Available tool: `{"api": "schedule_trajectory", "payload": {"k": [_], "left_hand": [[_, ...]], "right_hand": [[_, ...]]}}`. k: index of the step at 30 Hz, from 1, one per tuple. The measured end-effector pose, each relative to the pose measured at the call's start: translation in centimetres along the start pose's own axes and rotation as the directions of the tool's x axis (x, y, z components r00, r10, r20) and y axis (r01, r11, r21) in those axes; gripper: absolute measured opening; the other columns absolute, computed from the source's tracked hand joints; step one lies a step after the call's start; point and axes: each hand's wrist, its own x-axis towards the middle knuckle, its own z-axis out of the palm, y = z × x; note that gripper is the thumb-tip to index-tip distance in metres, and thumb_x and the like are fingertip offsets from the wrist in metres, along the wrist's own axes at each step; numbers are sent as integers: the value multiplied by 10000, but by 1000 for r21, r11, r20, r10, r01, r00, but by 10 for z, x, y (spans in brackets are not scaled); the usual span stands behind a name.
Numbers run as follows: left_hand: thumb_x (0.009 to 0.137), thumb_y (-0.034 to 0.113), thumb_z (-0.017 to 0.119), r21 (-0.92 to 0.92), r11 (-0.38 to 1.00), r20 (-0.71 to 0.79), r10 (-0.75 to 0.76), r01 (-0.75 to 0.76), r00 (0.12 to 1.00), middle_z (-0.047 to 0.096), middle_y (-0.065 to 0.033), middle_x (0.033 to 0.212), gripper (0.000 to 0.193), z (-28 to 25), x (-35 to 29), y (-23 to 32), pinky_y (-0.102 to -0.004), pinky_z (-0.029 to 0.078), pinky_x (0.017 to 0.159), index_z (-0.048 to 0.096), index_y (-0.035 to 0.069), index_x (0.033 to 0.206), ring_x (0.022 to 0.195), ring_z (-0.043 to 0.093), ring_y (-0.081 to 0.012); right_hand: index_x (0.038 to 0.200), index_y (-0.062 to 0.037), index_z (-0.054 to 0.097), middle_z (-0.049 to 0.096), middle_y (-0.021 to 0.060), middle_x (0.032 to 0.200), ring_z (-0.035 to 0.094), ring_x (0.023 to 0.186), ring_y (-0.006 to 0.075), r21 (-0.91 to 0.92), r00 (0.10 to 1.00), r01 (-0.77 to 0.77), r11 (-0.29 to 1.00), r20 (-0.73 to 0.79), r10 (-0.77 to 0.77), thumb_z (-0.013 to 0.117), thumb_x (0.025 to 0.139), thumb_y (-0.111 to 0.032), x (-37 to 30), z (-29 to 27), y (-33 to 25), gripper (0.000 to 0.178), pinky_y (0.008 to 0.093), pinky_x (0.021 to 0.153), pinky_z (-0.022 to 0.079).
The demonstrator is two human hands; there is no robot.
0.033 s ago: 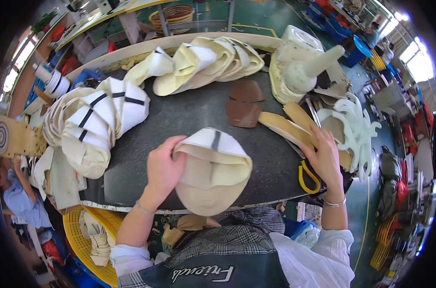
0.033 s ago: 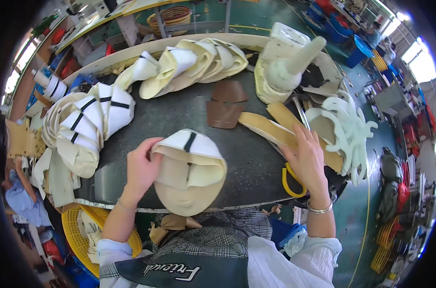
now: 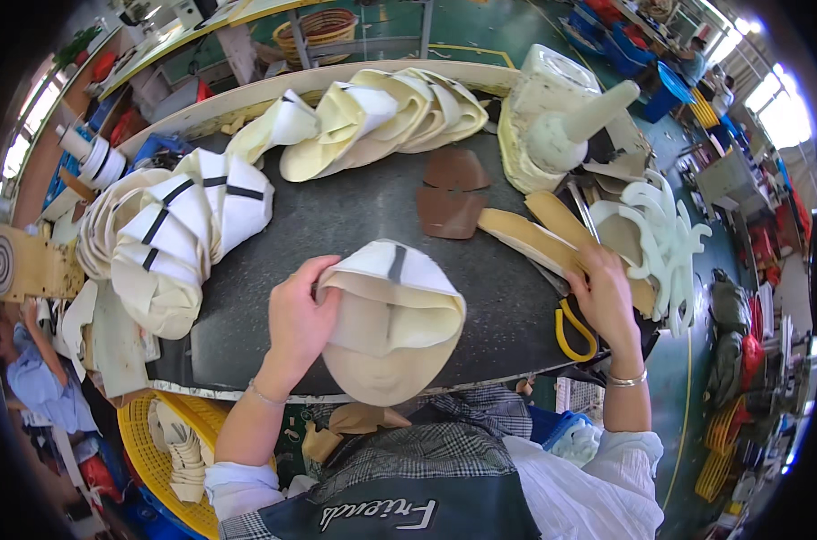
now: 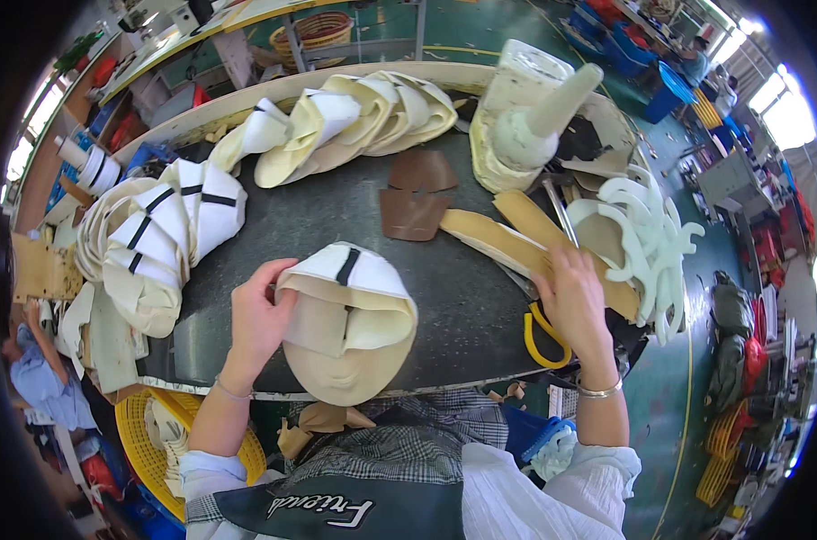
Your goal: The person inserts foam padding into shoe uppers by hand, presses and shapes them together, and stacks the assembled shoe parts on the table.
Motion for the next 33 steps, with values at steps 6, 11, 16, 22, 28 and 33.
{"api": "schedule_trajectory", "payload": {"k": [6, 11, 16, 22, 28, 33], "left_hand": [[796, -19, 616, -365, 927, -164, -152, 83, 975, 628, -61, 902, 286, 13, 1, 2, -233, 495, 646, 601, 21, 1079, 727, 613, -119], [772, 10, 655, -155, 938, 85, -299, 309, 950, 572, -109, 1010, 450, 6, -4, 24, -282, 486, 781, 527, 36, 1202, 861, 583, -185], [699, 78, 741, 245, 952, -43, 198, -182, 979, 324, -192, 1330, 640, 16, -10, 62, -427, 266, 1059, 489, 76, 1287, 1260, 293, -348], [745, 116, 715, -36, 858, 241, 505, -513, 829, 476, -125, 1264, 505, 79, -1, 90, -440, 299, 1035, 563, 119, 1227, 1224, 391, -342], [810, 188, 690, -110, 809, 386, 570, -577, 725, 510, -116, 1328, 479, 135, 15, 103, -445, 301, 1037, 550, 96, 1258, 1274, 417, -332], [829, 109, 710, -832, 447, 515, 401, 329, 757, 625, -113, 1170, 440, 122, 24, 125, -352, 469, 921, 542, -1, 1220, 1094, 588, -201]], "right_hand": [[1053, -5, 613, 618, 185, 868, 579, 839, 351, 312, 946, -320, 895, 51, 321, 642, 831, -131, -16, 21, 11, 257, 436, 754, 462], [863, -19, 681, 635, 157, 812, 603, 713, 338, 268, 979, -76, 960, -163, 123, 676, 780, -105, -14, 26, 6, 119, 422, 669, 483], [797, -16, 664, 627, 156, 773, 613, 669, 284, 422, 913, -391, 818, 62, 404, 749, 694, -72, -13, 21, 4, 145, 370, 619, 477], [736, 15, 637, 581, 58, 585, 478, 484, 136, 570, 919, -385, 725, 167, 357, 759, 743, -94, -19, 21, 15, 164, 299, 501, 401], [817, 6, 629, 537, -41, 602, 451, 544, 8, 863, 837, -324, 389, 69, 543, 624, 897, -106, -22, 10, 19, 138, 187, 513, 382], [878, 21, 573, 640, 48, 766, 635, 684, 87, 914, 915, -301, 273, 197, 353, 541, 939, -59, -36, -28, -31, 106, 205, 560, 495]]}}
